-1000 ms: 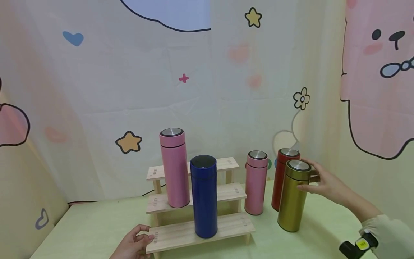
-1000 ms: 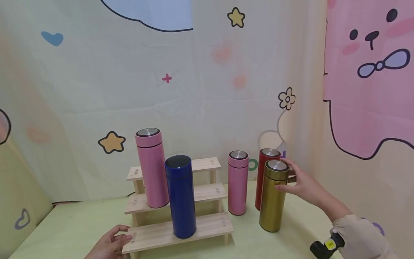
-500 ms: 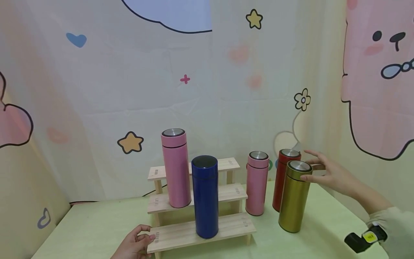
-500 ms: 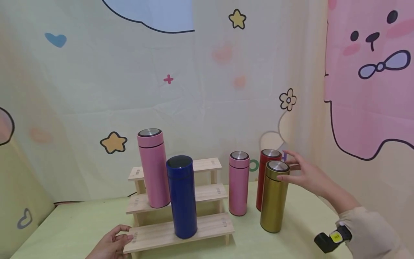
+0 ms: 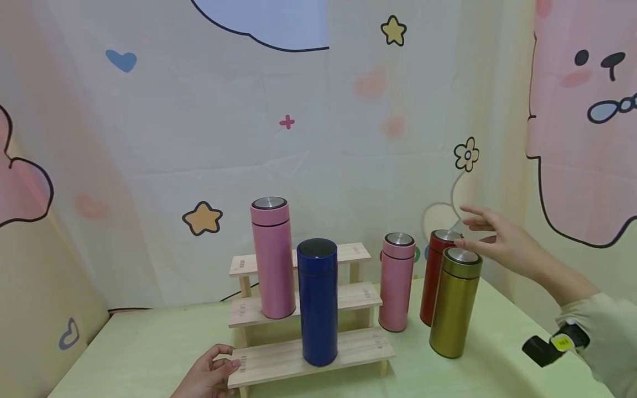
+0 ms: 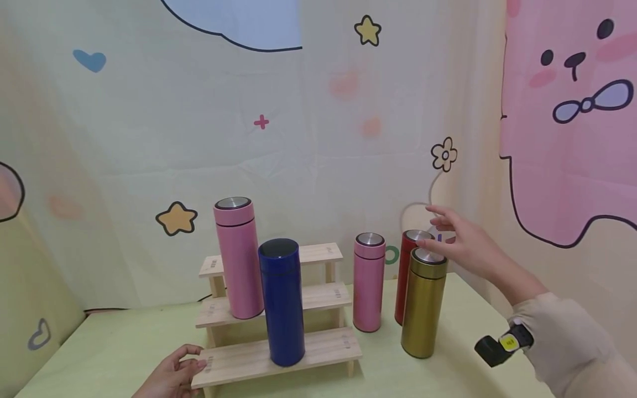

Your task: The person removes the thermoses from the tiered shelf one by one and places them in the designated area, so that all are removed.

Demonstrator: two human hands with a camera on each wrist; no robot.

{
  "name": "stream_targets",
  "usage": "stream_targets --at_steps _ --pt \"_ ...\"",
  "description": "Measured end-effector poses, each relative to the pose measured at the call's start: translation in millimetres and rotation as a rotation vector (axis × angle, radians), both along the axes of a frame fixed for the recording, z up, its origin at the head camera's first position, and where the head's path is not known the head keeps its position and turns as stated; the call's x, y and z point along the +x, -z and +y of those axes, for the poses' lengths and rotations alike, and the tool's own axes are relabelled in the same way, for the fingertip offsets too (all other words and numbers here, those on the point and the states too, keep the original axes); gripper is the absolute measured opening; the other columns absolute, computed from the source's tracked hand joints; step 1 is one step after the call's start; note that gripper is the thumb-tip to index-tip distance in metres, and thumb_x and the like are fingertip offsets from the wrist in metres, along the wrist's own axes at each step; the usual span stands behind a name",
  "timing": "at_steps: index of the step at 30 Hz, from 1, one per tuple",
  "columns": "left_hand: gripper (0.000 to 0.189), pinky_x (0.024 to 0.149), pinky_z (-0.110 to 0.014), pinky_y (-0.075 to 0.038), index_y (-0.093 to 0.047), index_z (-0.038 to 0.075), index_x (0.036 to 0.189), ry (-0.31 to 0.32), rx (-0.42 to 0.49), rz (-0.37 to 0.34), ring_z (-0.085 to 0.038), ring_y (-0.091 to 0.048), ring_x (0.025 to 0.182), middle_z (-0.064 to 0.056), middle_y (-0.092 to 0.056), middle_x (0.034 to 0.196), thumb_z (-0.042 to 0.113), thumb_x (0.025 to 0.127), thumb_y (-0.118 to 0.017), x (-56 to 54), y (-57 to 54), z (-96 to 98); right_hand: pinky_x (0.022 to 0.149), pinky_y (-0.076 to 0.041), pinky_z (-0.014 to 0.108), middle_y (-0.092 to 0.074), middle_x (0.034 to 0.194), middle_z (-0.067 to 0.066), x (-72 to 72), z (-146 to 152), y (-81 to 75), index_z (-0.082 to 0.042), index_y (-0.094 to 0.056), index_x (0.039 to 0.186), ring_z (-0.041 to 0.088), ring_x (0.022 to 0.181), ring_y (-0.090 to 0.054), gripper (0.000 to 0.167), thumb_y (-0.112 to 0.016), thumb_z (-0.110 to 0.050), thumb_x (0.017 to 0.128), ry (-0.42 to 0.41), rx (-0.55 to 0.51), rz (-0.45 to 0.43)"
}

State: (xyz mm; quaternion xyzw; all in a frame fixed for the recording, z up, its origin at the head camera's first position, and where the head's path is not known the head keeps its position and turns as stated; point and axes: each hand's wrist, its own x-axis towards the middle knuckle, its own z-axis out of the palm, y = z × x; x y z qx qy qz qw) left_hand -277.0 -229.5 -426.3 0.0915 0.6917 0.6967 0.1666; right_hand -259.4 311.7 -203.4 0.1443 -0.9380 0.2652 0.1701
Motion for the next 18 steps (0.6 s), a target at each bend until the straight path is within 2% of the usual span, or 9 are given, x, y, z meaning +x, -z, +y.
stream_targets --at_steps 5,10,18 --pt "0.032 0.055 -0.022 -0.049 -0.042 0.006 0.115 -0.008 -0.005 0.001 -0.009 -0.058 0.061 0.002 -0.061 0.082 0.024 0.096 -0.06 0.4 -0.6 0.9 0.09 -0.046 0.064 -0.046 0.14 0.028 -1.7 -14 -7.7 -0.012 -0.024 0.151 0.048 0.12 -0.051 0.07 -0.057 -0.037 0.096 -0.005 -0.021 0.01" --pt "0.034 0.057 -0.023 -0.05 -0.042 0.005 0.115 -0.01 -0.012 0.006 -0.009 -0.059 0.063 0.002 -0.061 0.083 0.024 0.095 -0.062 0.8 0.8 0.3 0.091 -0.047 0.062 -0.047 0.14 0.025 -6.5 -32 -15.4 -0.013 -0.026 0.151 0.045 0.121 -0.051 0.067 -0.056 -0.037 0.096 -0.052 -0.021 0.021" --pt "0.035 0.056 -0.023 -0.05 -0.042 0.005 0.116 -0.024 -0.008 0.001 -0.01 -0.059 0.062 0.002 -0.06 0.082 0.025 0.094 -0.062 0.3 1.1 -0.2 0.093 -0.046 0.062 -0.05 0.139 0.023 -16.9 -62 -41.0 -0.013 -0.028 0.15 0.042 0.124 -0.052 0.065 -0.057 -0.035 0.096 -0.114 -0.009 0.022"
